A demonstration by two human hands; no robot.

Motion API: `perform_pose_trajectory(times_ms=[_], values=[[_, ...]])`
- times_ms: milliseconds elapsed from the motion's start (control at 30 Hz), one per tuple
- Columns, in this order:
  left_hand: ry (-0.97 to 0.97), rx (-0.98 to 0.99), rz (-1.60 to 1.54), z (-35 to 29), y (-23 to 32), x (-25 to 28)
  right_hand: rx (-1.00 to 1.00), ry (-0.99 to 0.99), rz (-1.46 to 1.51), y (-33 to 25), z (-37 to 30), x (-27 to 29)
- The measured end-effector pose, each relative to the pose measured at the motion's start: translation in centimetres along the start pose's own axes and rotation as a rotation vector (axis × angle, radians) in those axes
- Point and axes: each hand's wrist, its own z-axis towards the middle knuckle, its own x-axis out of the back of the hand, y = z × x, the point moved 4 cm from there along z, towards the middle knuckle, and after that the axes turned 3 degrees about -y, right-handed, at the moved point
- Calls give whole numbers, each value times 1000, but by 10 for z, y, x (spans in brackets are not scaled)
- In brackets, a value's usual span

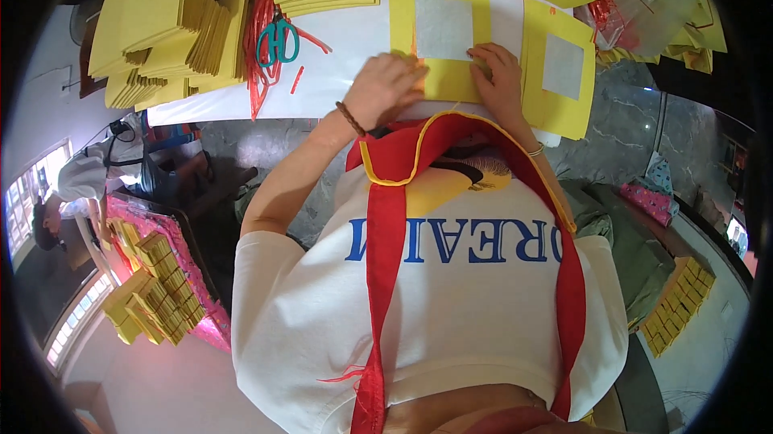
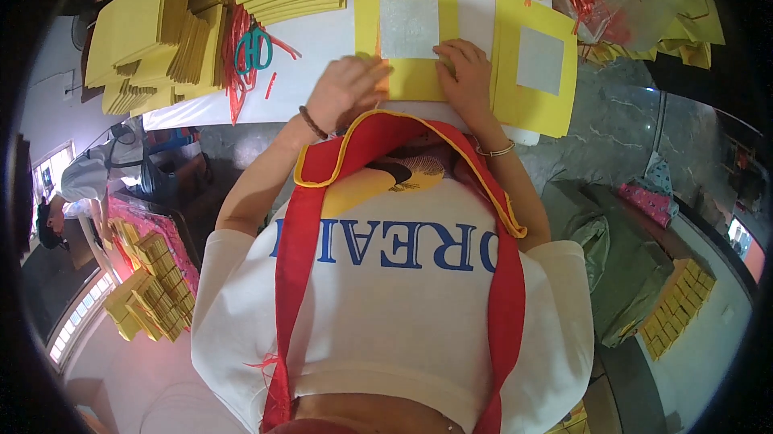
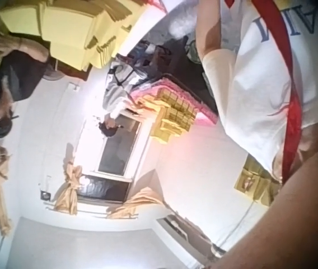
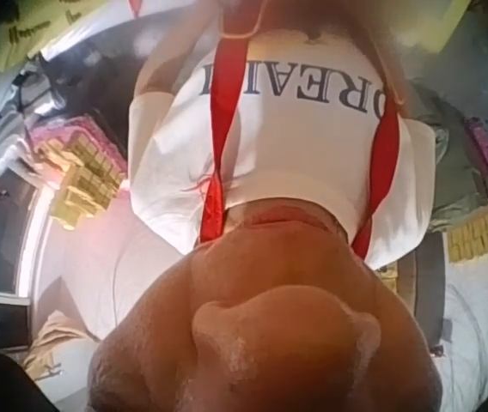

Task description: Folding and stacking yellow joss paper sheets on a workspace.

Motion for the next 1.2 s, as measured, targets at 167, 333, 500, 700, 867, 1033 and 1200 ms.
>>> perform_pose_trajectory(times_ms=[167,333,500,700,867,1033,1200], values=[[-45,-39,127,1,8,-6,-106,10,190,2,-2,0],[-93,-58,-39,4,1,-2,-157,61,262,-2,-5,6],[-67,235,-530,12,-33,0,-290,-76,416,13,-9,2],[-200,583,-880,12,-58,-15,-347,41,392,20,-12,-7],[-236,621,-963,11,-59,-17,-236,32,303,18,-9,-7],[-251,571,-976,10,-62,-18,-236,20,258,16,-9,-9],[-267,529,-1052,8,-66,-24,-158,30,223,17,-8,-8]])
